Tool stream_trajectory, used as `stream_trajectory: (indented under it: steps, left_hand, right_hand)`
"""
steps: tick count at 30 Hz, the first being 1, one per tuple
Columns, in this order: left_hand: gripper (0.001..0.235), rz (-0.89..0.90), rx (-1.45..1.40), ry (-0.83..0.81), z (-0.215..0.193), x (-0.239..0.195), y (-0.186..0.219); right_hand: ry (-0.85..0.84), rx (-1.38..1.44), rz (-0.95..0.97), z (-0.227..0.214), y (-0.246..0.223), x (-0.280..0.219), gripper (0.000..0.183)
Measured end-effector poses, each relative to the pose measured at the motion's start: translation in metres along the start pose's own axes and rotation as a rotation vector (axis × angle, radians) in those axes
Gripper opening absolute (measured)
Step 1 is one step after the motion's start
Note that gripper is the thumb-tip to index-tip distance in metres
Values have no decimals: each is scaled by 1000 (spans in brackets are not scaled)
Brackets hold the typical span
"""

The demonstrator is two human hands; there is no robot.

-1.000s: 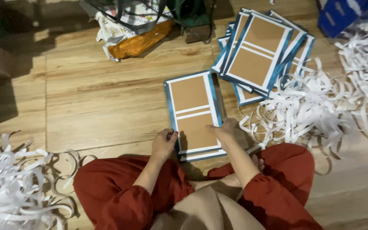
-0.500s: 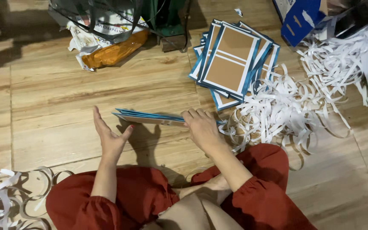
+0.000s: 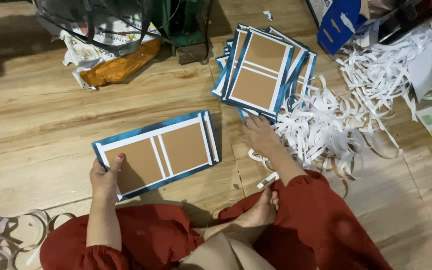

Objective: The person sits on the floor and assembles rectangular cards by applying white strips to the edges of brown cardstock. They smooth the strips down, trim excess material, and stack the finished cards into a pile.

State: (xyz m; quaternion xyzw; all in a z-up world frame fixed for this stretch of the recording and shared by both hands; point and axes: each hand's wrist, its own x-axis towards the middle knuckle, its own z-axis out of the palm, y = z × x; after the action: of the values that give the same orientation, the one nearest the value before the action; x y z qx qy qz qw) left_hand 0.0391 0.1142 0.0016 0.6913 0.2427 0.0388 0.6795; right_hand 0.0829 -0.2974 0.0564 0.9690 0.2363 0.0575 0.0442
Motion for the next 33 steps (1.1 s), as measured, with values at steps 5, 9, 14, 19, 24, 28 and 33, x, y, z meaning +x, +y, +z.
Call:
stream_trajectory:
  steps: [5,9,14,19,24,28,33]
  left_hand:
    - [29,-29,70,113,-9,26,-58]
    - [27,-74,116,81,13,-3,-10]
    - [25,-109,193,72,16,12,-34]
    - [31,-188,268,52,25,10,-26]
    - [34,-225,298,19,36,-1,-6]
    - [28,-171,243,16,35,-2,-2]
    - [29,-213,258,-2,37,9,-8]
  right_hand:
    - [-317,-293,40,21,49,-60,48]
    - [-440,95,279,24,90,-99,44]
    - [-980,49,697,47,151,-151,45]
    - [-640,370,763,-49,117,-36,45]
    - [-73,623,1014,-38,112,44,104]
    - [-190,676,1363,-21,99,79,124]
    - [-131,636,1481,1,109,95,109]
